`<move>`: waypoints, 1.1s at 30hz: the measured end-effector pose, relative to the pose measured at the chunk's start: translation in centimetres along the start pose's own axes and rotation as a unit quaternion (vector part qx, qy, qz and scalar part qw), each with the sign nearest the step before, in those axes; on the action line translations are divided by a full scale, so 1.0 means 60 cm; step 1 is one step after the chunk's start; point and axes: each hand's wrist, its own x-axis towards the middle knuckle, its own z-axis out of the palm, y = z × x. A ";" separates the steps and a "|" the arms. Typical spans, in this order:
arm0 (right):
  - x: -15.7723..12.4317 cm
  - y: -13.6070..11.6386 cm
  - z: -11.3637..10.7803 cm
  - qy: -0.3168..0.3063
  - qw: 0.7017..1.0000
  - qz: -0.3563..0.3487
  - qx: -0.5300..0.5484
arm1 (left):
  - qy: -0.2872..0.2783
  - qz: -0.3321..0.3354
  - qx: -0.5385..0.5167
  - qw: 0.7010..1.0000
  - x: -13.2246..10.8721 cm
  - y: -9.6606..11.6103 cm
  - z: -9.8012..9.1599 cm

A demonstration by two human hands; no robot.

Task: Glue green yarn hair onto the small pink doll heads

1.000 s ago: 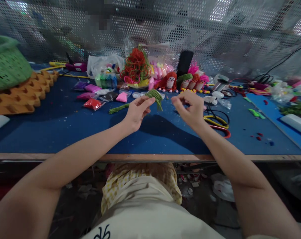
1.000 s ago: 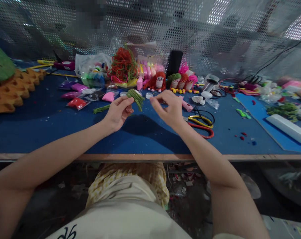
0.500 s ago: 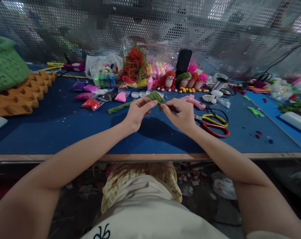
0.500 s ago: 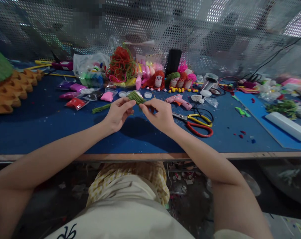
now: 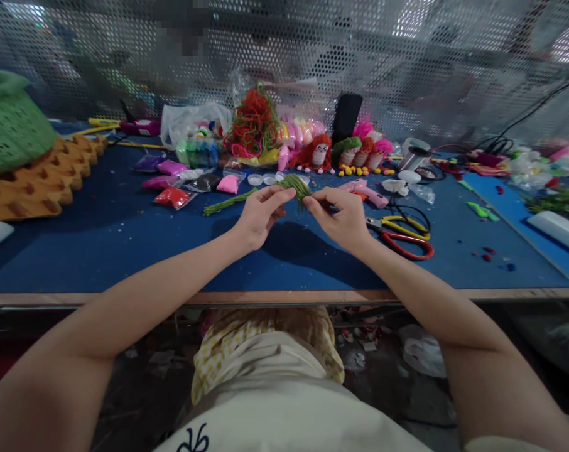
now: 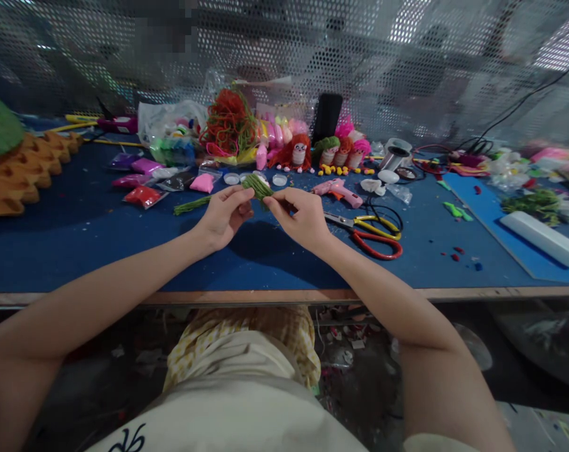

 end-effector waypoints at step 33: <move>-0.009 -0.010 0.004 0.107 0.967 -0.196 -0.127 | -0.022 -0.078 -0.078 0.994 -0.006 -0.001 0.003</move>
